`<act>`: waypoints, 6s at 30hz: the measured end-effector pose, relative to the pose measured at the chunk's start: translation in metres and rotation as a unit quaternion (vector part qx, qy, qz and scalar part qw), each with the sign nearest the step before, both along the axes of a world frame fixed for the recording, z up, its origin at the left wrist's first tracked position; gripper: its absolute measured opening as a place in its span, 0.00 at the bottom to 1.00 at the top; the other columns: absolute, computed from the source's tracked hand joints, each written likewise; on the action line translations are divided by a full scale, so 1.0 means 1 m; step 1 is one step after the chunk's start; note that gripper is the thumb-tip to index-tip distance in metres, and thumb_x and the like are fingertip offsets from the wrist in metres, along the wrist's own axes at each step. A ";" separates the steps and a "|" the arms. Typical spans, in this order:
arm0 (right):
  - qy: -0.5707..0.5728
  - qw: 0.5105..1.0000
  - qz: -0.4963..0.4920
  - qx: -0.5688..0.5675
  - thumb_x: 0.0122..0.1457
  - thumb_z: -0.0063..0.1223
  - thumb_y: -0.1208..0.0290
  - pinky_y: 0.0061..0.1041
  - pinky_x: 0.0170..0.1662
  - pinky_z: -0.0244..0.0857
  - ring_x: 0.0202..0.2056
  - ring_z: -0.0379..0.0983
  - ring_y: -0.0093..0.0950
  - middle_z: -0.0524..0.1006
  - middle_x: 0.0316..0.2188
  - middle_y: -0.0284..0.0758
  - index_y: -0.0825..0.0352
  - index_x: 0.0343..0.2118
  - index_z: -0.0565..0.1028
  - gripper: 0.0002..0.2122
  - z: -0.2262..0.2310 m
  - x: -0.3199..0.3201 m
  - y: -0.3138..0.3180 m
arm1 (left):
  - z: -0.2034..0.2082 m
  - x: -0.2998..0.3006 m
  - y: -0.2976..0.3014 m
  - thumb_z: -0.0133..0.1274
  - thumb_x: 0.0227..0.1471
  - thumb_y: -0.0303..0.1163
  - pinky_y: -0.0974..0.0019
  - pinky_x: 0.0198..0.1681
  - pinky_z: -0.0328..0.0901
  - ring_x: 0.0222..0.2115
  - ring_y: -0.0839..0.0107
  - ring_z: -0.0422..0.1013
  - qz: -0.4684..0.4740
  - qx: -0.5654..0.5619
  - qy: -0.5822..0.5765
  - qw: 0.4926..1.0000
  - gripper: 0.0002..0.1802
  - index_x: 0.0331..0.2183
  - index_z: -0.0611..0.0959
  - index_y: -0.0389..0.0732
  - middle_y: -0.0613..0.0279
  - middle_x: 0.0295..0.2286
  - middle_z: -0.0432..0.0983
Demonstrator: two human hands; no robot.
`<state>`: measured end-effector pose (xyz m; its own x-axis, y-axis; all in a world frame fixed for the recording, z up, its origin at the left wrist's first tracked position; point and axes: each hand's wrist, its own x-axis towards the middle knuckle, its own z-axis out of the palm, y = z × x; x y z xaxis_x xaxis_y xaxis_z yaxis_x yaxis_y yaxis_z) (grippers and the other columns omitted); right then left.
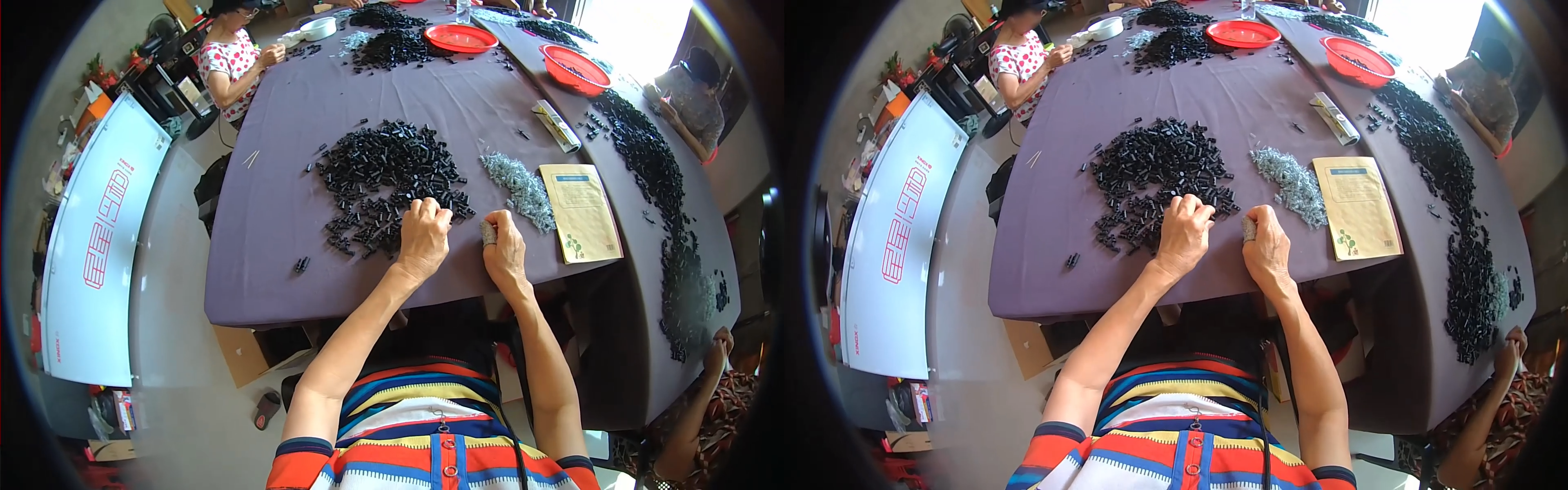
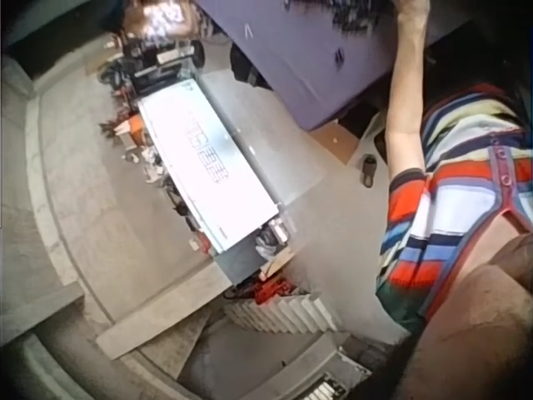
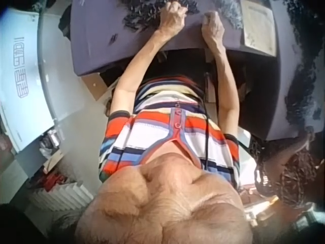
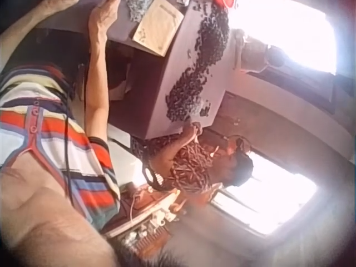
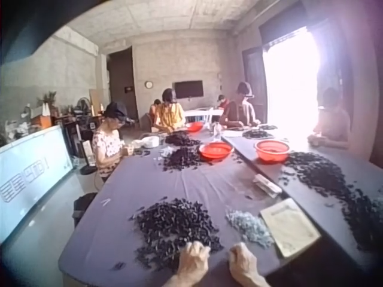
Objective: Assembling small black plastic components by hand on a workshop table.
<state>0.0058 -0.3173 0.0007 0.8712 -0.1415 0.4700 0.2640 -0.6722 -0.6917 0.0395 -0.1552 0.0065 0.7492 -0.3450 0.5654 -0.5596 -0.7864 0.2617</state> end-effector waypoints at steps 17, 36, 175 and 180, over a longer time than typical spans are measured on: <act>-0.047 0.998 0.050 -0.004 0.46 0.47 0.87 0.33 0.37 0.67 0.35 0.73 0.41 0.74 0.32 0.40 0.67 0.34 0.72 0.12 0.002 -0.001 0.000 | 0.003 -0.013 0.002 0.53 0.45 0.21 0.60 0.38 0.63 0.33 0.60 0.66 -0.044 -0.070 0.013 0.996 0.12 0.35 0.75 0.38 0.57 0.29 0.69; 0.009 0.974 0.210 0.086 0.43 0.53 0.89 0.24 0.36 0.68 0.33 0.75 0.28 0.77 0.28 0.37 0.69 0.33 0.73 0.12 0.040 -0.029 0.044 | 0.004 -0.066 0.036 0.53 0.53 0.25 0.81 0.24 0.58 0.21 0.88 0.62 -0.058 -0.545 0.353 0.758 0.07 0.37 0.78 0.41 0.73 0.26 0.71; 0.254 0.853 0.268 0.369 0.54 0.52 0.83 0.16 0.30 0.68 0.26 0.72 0.16 0.78 0.25 0.32 0.71 0.31 0.75 0.03 0.016 -0.054 0.091 | -0.017 -0.108 0.062 0.53 0.53 0.21 0.77 0.30 0.65 0.26 0.80 0.69 -0.062 -0.739 0.276 0.612 0.08 0.38 0.79 0.34 0.64 0.28 0.76; 0.220 0.868 0.268 0.355 0.54 0.52 0.84 0.16 0.32 0.69 0.26 0.72 0.16 0.77 0.25 0.31 0.71 0.31 0.75 0.03 0.018 -0.056 0.097 | -0.015 -0.104 0.068 0.52 0.53 0.21 0.77 0.31 0.66 0.25 0.80 0.69 -0.072 -0.778 0.319 0.536 0.09 0.39 0.78 0.35 0.65 0.28 0.75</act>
